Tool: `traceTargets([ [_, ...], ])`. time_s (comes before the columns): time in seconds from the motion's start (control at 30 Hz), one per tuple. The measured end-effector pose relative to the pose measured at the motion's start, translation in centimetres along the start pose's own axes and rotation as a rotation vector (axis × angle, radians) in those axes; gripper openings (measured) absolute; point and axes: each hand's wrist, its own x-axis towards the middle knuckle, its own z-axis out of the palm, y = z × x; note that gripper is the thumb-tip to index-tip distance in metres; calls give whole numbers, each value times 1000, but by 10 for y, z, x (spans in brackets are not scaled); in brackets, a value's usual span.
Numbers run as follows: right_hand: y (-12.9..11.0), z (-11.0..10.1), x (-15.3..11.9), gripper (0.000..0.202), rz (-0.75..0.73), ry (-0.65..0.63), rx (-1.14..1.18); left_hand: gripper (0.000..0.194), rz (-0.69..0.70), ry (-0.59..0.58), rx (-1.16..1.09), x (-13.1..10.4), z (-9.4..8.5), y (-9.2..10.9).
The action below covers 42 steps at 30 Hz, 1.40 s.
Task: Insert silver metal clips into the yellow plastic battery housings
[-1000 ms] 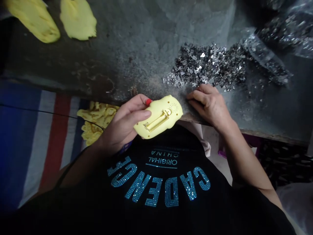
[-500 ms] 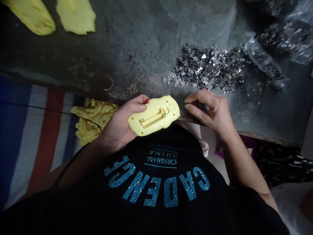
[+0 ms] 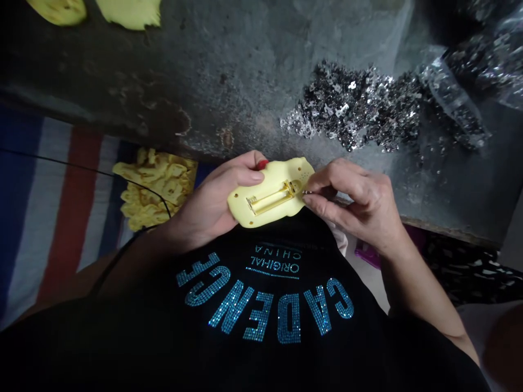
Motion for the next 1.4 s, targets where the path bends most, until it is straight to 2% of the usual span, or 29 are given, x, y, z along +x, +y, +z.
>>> traceTargets([
  [0.1, -2, 1, -5, 16, -41, 3, -29, 28, -2, -12, -6, 0, 2, 0],
  [0.4, -6, 0, -7, 21, -152, 23, -158, 25, 22, -10, 25, 1, 14, 2],
  [0.57, -7, -2, -6, 19, -134, 28, -180, 24, 32, -27, 28, 2, 17, 2],
  [0.87, -10, -7, -10, 28, -171, -57, -342, 25, 42, -9, 33, 2, 19, 2],
  [1.03, -19, -6, -7, 26, -172, -72, -429, 23, 65, 4, 24, 0, 24, 3],
  [1.2, -21, -5, -1, 21, -290, -48, -532, 18, 49, 21, 58, -1, 27, 5],
  [1.4, -25, -5, 2, 21, -302, -106, -592, 18, 74, -7, 76, 3, 25, 3],
])
